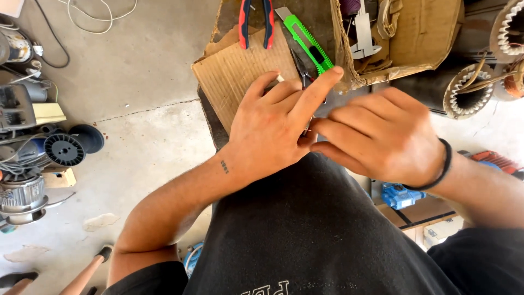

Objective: Repairing an electric motor stator by organizing and insulating the copper windings

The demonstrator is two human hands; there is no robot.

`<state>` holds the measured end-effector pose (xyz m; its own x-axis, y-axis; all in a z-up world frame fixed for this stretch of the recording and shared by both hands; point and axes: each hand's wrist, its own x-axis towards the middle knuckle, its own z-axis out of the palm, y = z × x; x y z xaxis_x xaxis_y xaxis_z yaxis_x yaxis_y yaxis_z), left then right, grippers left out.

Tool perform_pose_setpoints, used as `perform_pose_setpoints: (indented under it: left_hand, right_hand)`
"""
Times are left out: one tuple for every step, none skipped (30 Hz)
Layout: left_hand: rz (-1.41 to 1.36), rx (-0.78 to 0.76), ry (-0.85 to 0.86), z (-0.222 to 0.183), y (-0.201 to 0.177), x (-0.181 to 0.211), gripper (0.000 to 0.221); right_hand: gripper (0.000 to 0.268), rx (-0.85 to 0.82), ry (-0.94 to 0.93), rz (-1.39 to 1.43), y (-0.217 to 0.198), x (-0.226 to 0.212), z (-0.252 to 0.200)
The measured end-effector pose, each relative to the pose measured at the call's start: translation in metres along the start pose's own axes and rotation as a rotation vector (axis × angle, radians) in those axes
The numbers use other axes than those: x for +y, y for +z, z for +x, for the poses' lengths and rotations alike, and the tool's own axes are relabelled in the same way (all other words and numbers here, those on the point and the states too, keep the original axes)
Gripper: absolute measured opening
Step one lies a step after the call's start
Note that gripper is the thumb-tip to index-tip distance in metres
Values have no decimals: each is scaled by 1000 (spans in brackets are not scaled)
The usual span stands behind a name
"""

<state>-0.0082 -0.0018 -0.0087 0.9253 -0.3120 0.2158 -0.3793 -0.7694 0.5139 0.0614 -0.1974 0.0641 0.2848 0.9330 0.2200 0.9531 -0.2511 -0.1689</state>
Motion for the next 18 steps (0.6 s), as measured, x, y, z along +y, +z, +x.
perform_pose_setpoints:
  left_hand:
    - [-1,-4,6,-1,-1,0,78]
    - [-6,10,6,-1,-2,1,75]
    - [-12,23,6,-1,-3,1,72]
    - [-17,19,15,-1,-2,0,72]
    - [-4,34,23,-1,-1,0,69]
    - [11,49,26,-2,-1,-1,66]
    - [8,46,31,-1,0,0,66]
    - [7,47,29,0,-1,0,67]
    - [5,47,26,0,-2,0,68]
    - [7,46,27,1,-3,0,68]
    - [-10,50,29,2,-4,0,65]
    - [-30,54,31,2,-5,0,62]
    - [-32,53,31,6,-7,2,62]
    - [-45,73,32,8,-10,3,49]
    - [-58,92,33,10,-14,5,38]
    - [-60,92,33,10,-11,4,38]
    - [-56,120,62,10,-9,3,24]
    - [-51,148,90,9,-7,1,12]
  right_hand:
    - [21,2,6,-1,2,1,4]
    - [14,1,-7,33,5,1,8]
    - [14,1,-20,68,7,1,11]
    - [14,0,-10,64,8,2,10]
    - [15,-12,-29,82,9,3,9]
    - [17,-24,-52,102,10,3,9]
    - [17,-24,-45,100,11,5,5]
    - [15,-55,-90,46,12,8,3]
    - [14,-86,-136,-8,13,11,2]
    - [14,-84,-135,-8,12,12,0]
    - [16,-32,-259,-97,12,13,-2]
    - [20,18,-381,-185,11,15,-4]
    - [20,17,-381,-185,14,16,-11]
    - [18,41,-408,-198,17,17,-19]
    - [16,65,-436,-212,20,18,-26]
    - [16,63,-435,-212,21,19,-31]
    - [14,115,-319,-62,21,21,-36]
    - [18,168,-204,86,21,22,-40]
